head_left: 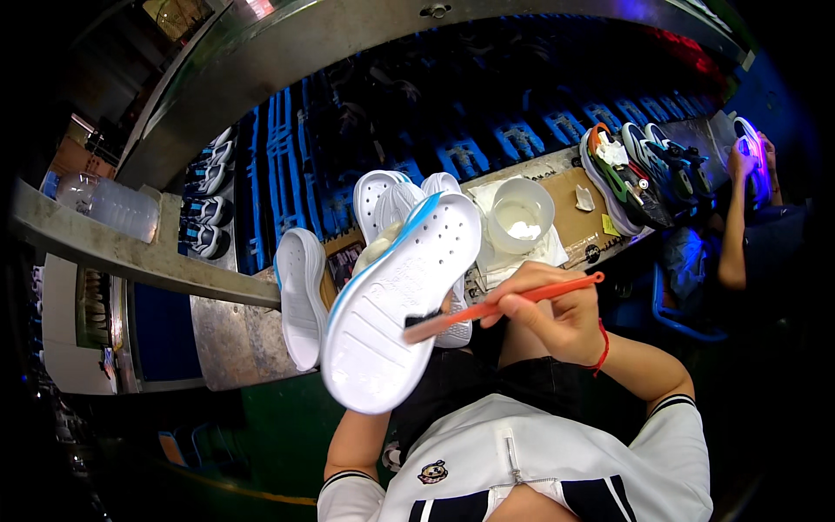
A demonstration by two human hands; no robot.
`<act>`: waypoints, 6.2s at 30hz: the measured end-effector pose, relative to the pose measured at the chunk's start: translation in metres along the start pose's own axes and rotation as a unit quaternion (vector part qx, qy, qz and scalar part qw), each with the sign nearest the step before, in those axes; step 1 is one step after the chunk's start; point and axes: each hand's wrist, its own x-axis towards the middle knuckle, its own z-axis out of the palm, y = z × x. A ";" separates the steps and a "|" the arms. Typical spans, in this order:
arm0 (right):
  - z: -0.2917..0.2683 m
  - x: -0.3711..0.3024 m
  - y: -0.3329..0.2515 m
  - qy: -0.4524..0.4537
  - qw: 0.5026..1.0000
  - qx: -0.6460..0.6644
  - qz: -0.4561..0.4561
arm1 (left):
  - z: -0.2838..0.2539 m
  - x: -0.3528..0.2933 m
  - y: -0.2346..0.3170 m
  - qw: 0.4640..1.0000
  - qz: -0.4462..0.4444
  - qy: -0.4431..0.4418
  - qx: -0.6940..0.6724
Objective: The person applies glue to the interior of white shoe soles using a brush and a container of liquid, then places the finished soles onto a conveyor belt.
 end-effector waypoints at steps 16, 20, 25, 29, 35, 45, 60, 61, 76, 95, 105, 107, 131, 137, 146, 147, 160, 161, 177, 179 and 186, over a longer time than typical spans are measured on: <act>-0.068 0.021 -0.017 0.259 0.948 0.173 -0.065 | -0.034 0.094 0.062 0.975 0.163 0.147 -0.011; -0.080 0.020 -0.029 0.322 0.920 0.207 -0.086 | -0.083 0.291 0.095 0.939 0.053 0.190 -0.282; -0.072 0.003 -0.003 0.265 0.954 0.138 0.025 | -0.150 0.365 0.064 0.958 0.003 0.124 -0.258; -0.080 -0.022 0.022 0.281 0.950 0.099 0.090 | -0.119 0.230 0.039 0.970 0.214 0.098 0.063; -0.068 -0.028 0.047 0.255 0.951 0.105 0.138 | -0.139 0.098 -0.050 0.763 0.307 -0.409 0.396; -0.066 -0.023 0.056 0.250 0.956 0.035 0.152 | -0.165 0.120 -0.038 0.725 0.384 -0.404 0.406; -0.097 0.041 0.098 0.141 0.926 -0.343 0.074 | -0.075 0.042 0.005 0.785 -0.313 -0.064 -0.531; -0.098 0.040 0.098 0.141 0.929 -0.334 0.078 | -0.059 0.035 0.004 0.732 -0.290 -0.061 -0.613; -0.108 0.032 0.062 0.179 0.979 -0.060 0.080 | 0.001 0.026 0.034 0.656 -0.374 -0.047 -0.654; -0.094 0.074 0.027 0.145 0.975 -0.165 -0.040 | -0.013 0.012 0.046 0.597 -0.387 -0.206 -0.672; -0.038 0.102 0.004 -0.150 0.962 -0.094 -0.209 | -0.020 0.028 0.032 0.340 -0.389 -0.310 -0.798; -0.020 0.083 0.008 -0.160 0.962 -0.101 -0.199 | -0.016 0.025 0.031 0.448 -0.355 -0.249 -0.782; -0.018 0.055 0.005 0.078 0.990 -0.073 -0.088 | -0.010 0.026 0.050 0.788 -0.268 -0.023 -0.553; -0.051 0.054 0.026 0.089 0.991 -0.093 -0.046 | -0.019 0.023 0.038 0.784 -0.281 -0.013 -0.554; -0.036 0.064 0.017 0.059 0.986 -0.115 -0.102 | -0.008 0.023 0.040 0.816 -0.249 -0.007 -0.521; -0.049 0.065 0.026 0.075 0.987 -0.111 -0.086 | -0.007 0.023 0.036 0.815 -0.254 -0.004 -0.520; -0.035 0.024 0.014 0.107 0.974 -0.195 -0.034 | 0.007 0.007 -0.006 0.839 0.158 0.106 0.509; -0.029 0.021 0.012 0.098 0.981 -0.166 -0.025 | 0.016 0.003 -0.024 0.851 0.131 0.127 0.493; -0.075 0.080 0.019 0.016 0.994 -0.089 -0.058 | -0.012 0.008 0.034 0.996 -0.024 0.044 -0.080; -0.074 0.066 0.015 0.025 1.000 0.013 -0.011 | -0.020 0.023 0.041 0.980 0.110 0.077 0.145; -0.097 0.026 -0.013 0.255 0.930 0.237 -0.119 | -0.072 0.279 0.110 0.936 0.005 0.173 -0.307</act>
